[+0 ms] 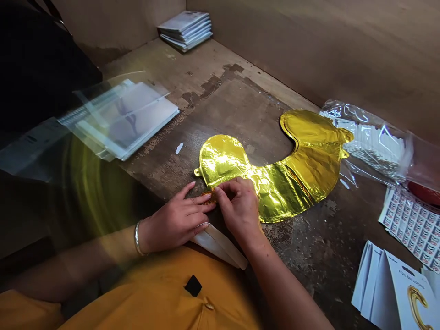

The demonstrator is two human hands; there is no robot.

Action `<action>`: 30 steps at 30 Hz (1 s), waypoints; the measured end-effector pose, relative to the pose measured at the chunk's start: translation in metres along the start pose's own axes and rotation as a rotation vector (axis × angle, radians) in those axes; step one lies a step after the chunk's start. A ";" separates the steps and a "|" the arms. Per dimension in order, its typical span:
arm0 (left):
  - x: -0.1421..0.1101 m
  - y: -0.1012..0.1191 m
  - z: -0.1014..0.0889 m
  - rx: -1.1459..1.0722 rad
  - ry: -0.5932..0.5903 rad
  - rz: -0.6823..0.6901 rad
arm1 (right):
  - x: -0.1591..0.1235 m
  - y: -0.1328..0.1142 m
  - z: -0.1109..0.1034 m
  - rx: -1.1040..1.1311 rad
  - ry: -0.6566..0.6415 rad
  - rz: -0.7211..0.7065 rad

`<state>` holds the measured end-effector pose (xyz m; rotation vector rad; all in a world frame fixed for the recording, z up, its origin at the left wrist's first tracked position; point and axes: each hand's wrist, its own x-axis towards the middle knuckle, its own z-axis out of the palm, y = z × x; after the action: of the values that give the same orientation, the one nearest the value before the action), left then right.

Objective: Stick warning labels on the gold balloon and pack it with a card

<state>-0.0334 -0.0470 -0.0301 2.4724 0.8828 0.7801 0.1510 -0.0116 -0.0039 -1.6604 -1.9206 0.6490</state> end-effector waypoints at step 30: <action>-0.005 0.003 -0.008 -0.093 0.051 -0.068 | -0.011 -0.001 -0.015 -0.315 -0.131 -0.511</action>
<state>-0.0402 -0.0507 -0.0241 2.3392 0.9220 0.8442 0.1614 -0.0219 0.0068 -1.2245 -2.5149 0.2649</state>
